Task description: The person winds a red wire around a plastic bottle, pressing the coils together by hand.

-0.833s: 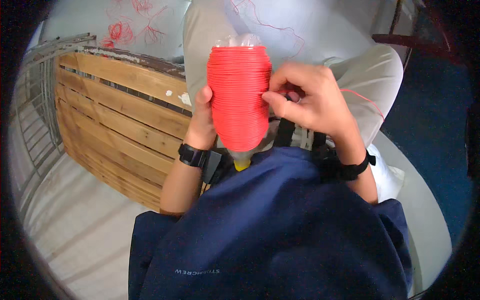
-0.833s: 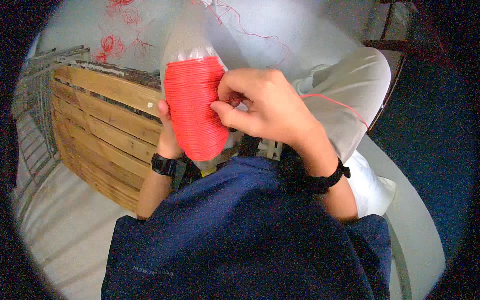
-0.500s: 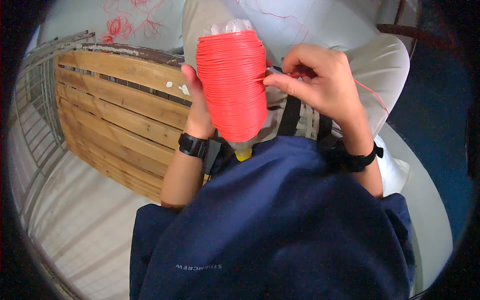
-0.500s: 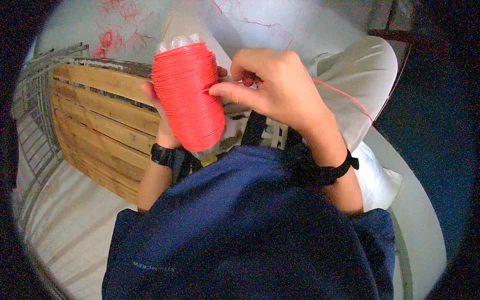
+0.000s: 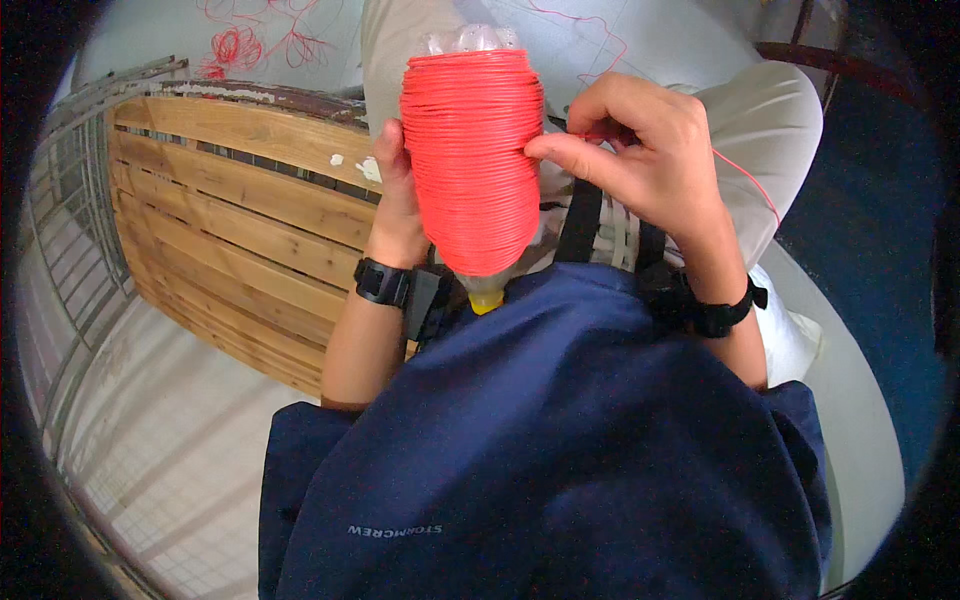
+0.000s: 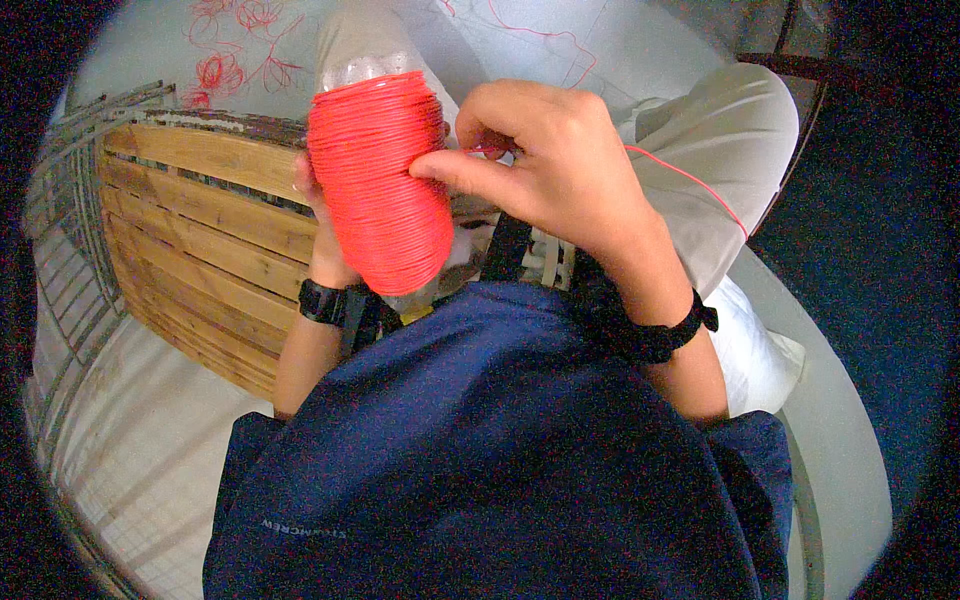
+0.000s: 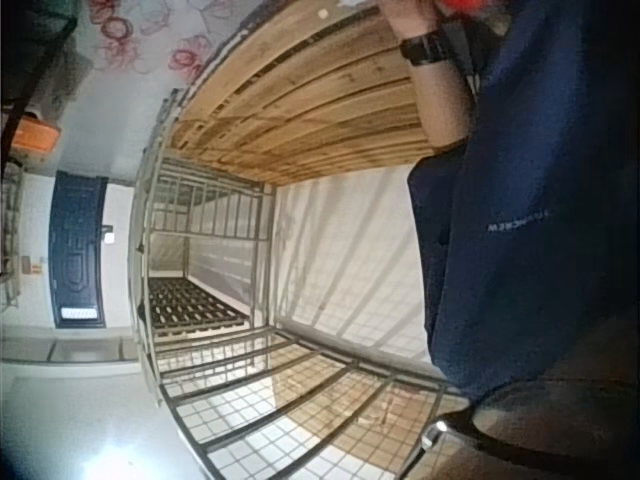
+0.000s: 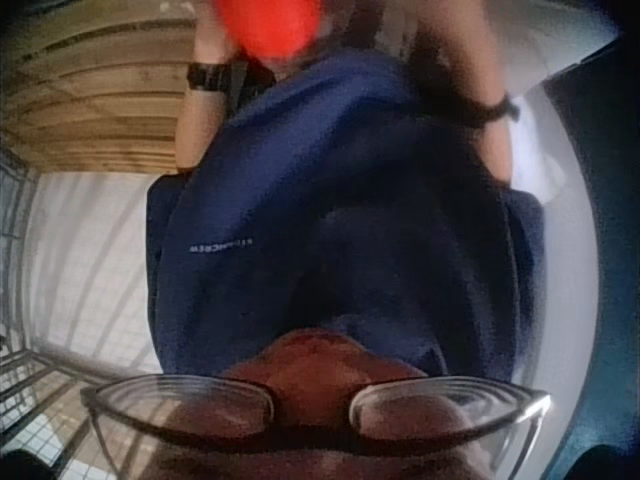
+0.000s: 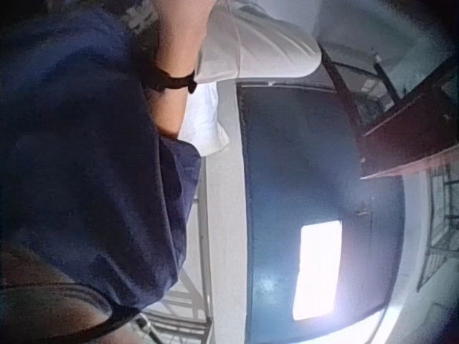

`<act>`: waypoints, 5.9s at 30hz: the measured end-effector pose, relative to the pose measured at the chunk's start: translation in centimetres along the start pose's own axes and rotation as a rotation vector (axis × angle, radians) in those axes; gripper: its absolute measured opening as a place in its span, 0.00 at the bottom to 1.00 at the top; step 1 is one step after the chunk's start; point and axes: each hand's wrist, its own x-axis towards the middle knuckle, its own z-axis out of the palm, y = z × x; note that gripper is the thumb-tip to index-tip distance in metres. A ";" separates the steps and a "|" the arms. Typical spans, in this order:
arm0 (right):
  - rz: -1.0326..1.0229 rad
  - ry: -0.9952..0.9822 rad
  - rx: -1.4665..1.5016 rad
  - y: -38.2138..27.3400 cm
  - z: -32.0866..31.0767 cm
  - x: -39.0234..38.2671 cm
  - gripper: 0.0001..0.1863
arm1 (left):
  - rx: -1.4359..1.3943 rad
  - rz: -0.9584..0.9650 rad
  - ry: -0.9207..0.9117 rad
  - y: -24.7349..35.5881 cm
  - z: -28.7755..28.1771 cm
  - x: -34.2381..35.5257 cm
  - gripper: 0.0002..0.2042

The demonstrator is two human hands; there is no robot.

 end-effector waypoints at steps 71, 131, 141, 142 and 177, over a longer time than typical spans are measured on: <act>0.241 -0.345 0.105 2.4 -0.2 0.3 0.21 | 0.190 -0.058 -0.023 0.8 2.7 0.9 0.59; 0.229 -0.310 0.305 3.8 0.0 0.9 0.18 | 0.147 -0.052 0.027 0.7 0.5 1.4 0.51; 0.262 -0.365 0.282 4.0 -0.4 1.3 0.16 | 0.103 -0.068 0.090 0.4 0.0 -1.2 0.46; 0.235 -0.347 0.283 4.1 0.0 0.5 0.17 | 0.145 -0.057 0.150 -0.1 -1.2 -2.2 0.46; 0.070 -0.290 0.258 4.9 0.4 0.9 0.17 | 0.186 -0.078 -0.032 1.7 2.8 0.6 0.54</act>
